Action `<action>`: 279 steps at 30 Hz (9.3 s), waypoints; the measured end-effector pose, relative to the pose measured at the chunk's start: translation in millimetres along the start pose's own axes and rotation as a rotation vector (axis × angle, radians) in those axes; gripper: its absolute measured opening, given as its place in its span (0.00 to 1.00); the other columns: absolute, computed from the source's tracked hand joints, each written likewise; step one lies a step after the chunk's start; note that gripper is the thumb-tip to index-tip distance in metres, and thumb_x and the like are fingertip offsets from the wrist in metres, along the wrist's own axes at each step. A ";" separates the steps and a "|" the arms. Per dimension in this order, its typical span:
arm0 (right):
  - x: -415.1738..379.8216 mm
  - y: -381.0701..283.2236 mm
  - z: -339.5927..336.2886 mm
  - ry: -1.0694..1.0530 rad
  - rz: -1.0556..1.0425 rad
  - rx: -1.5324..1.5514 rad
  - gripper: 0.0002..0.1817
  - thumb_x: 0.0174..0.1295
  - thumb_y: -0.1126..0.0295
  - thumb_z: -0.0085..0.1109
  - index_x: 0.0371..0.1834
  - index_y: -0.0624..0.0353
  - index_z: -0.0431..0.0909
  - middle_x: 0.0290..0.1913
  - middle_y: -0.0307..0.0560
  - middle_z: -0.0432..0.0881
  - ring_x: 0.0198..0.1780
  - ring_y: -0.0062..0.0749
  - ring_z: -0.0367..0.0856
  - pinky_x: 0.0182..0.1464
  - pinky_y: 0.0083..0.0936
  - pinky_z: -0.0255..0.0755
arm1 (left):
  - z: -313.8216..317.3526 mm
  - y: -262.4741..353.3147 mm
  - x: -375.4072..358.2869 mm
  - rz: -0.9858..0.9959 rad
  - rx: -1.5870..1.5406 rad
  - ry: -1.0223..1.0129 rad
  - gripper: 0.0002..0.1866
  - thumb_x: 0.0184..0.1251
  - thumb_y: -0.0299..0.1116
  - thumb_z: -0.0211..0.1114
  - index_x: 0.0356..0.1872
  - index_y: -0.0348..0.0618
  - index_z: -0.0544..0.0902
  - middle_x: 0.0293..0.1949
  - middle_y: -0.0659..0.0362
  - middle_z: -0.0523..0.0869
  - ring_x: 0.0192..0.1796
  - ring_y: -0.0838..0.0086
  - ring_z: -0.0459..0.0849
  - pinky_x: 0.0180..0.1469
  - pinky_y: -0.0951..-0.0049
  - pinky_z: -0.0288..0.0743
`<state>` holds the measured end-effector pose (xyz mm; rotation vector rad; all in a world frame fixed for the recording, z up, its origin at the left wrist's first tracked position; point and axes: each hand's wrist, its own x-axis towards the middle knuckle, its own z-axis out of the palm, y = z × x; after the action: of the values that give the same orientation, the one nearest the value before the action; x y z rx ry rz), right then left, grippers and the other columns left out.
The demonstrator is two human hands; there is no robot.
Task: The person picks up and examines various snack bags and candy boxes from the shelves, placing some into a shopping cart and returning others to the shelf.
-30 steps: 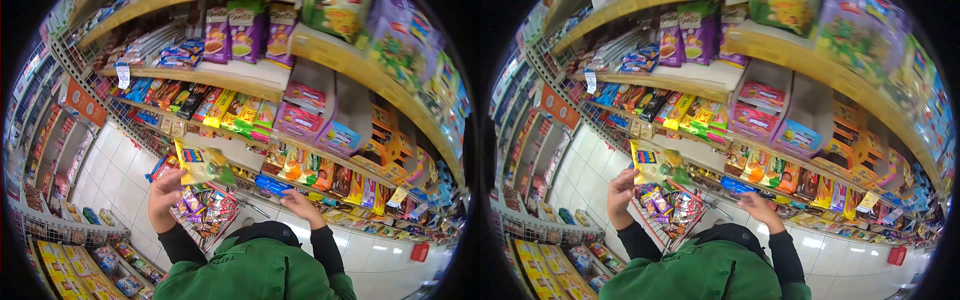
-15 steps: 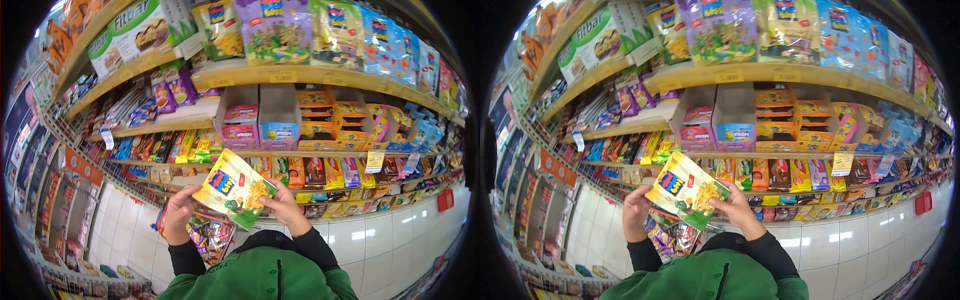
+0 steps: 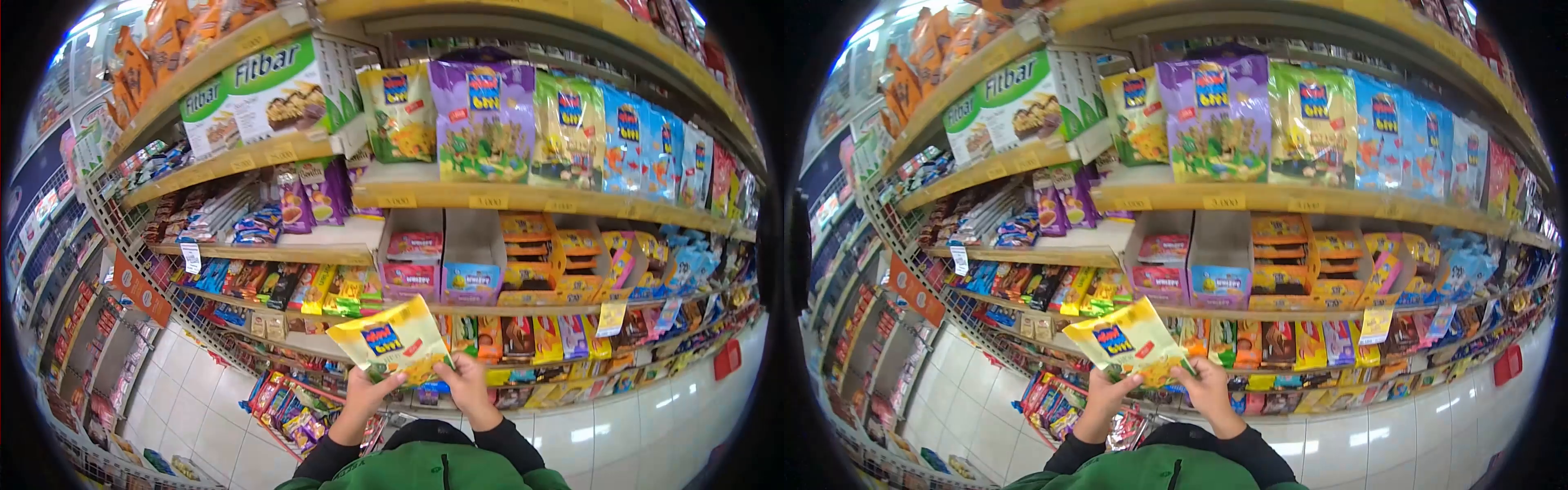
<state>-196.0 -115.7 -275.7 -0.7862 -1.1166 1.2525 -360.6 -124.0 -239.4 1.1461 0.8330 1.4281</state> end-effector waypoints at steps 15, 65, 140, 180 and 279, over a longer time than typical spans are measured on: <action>-18.0 3.2 -48.6 0.274 0.080 0.093 0.07 0.57 0.69 0.50 0.30 0.63 0.70 0.23 0.44 0.77 0.24 0.22 0.75 0.26 0.15 0.68 | 38.3 196.6 138.5 0.991 0.535 0.234 0.16 0.45 0.28 0.67 0.35 0.33 0.74 0.32 0.58 0.79 0.31 0.81 0.76 0.32 0.83 0.70; -48.3 12.9 -100.7 0.431 0.258 0.010 0.07 0.54 0.70 0.53 0.28 0.63 0.71 0.22 0.46 0.77 0.22 0.23 0.74 0.25 0.15 0.68 | 84.1 170.7 250.2 0.925 1.457 0.107 0.47 0.32 0.29 0.71 0.57 0.34 0.51 0.57 0.36 0.52 0.59 0.43 0.54 0.58 0.59 0.57; -72.8 137.8 -152.7 -0.088 1.307 -0.836 0.13 0.54 0.66 0.48 0.39 0.61 0.73 0.33 0.42 0.77 0.33 0.28 0.77 0.30 0.23 0.71 | -360.8 -269.5 -92.5 -0.733 0.840 0.980 0.25 0.48 0.36 0.56 0.47 0.32 0.66 0.37 0.43 0.77 0.42 0.58 0.76 0.44 0.68 0.68; -65.1 153.1 -177.2 -0.153 0.749 -0.868 0.11 0.53 0.71 0.48 0.33 0.66 0.76 0.27 0.45 0.79 0.29 0.25 0.78 0.29 0.18 0.70 | -326.9 -130.0 -114.8 0.284 -0.708 0.861 0.21 0.55 0.31 0.49 0.49 0.31 0.68 0.51 0.53 0.71 0.54 0.65 0.67 0.60 0.64 0.52; -55.3 23.7 -105.9 0.337 0.231 -0.092 0.11 0.55 0.71 0.51 0.40 0.61 0.66 0.29 0.49 0.78 0.27 0.25 0.77 0.24 0.15 0.68 | 56.5 181.9 213.5 1.267 1.690 0.506 0.29 0.26 0.57 0.66 0.37 0.62 0.78 0.53 0.61 0.61 0.57 0.62 0.53 0.54 0.48 0.37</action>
<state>-100.8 -153.3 -341.8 -1.1751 -0.8296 1.2072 -354.6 46.3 -9.6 3.0099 2.0274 1.9190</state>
